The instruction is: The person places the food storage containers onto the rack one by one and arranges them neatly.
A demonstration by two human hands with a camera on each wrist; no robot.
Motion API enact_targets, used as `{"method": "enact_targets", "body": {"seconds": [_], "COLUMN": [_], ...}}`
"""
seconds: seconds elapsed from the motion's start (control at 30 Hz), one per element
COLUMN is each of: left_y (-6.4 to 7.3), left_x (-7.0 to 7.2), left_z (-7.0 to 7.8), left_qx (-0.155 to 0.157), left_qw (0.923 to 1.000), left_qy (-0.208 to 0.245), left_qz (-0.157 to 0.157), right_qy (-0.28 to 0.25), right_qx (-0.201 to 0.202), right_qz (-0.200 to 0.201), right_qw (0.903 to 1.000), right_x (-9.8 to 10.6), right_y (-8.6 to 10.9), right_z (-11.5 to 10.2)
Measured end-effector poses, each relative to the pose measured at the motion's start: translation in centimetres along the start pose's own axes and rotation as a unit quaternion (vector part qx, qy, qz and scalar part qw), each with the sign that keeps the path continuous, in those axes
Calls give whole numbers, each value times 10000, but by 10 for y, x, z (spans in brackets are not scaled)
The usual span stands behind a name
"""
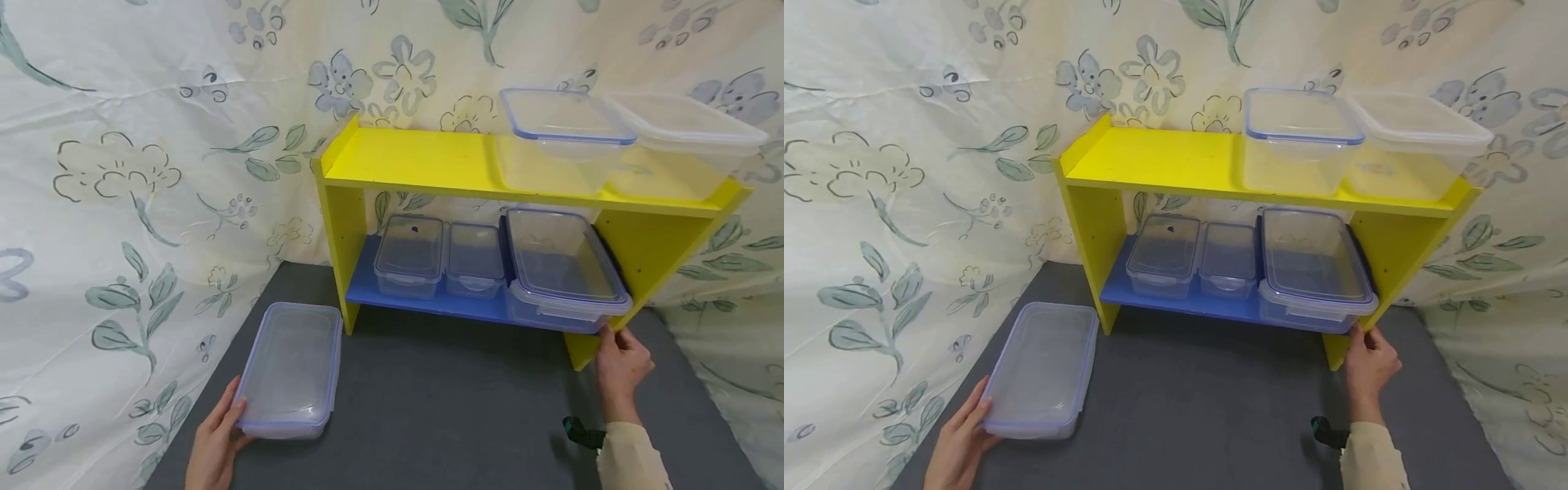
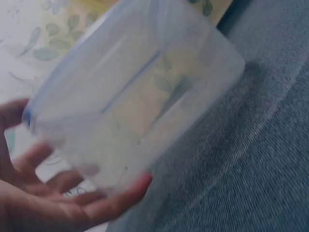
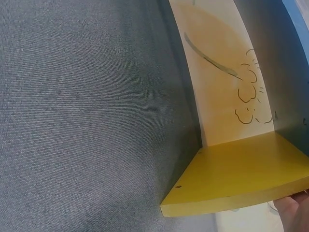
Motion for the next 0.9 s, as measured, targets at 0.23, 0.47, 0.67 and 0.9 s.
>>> {"method": "enact_targets", "body": {"seconds": [0.23,0.47,0.67,0.9], "left_y": [10,17,20,21], "left_x": [-9,-11,-12,-8], "left_z": [6,3,-1,-2], "left_qx": [-612,-553,-311,-192], "left_qw": [9964,9945,9937,9940], "left_qy": [356,887,1045,1052], "left_qz": [-474,56,251,227], "right_qy": [72,11,-3,17], "right_qx": [-136,65,37,-59], "right_qz": [-105,21,29,-22], "right_qw": [9998,10000,10000,10000], "right_x": [-1,0,-1,-2], "right_y": [0,3,2,-1], "right_z": [4,1,1,2]}}
Point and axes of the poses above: each hand's wrist, its own y-axis away from the middle knuckle, its own x-axis out of the back of the hand, z = x × y, the point moved 10 cm from there along -y, towards the middle knuckle, and after that the axes turned 6 degrees about -x, right-handed, at the moved point
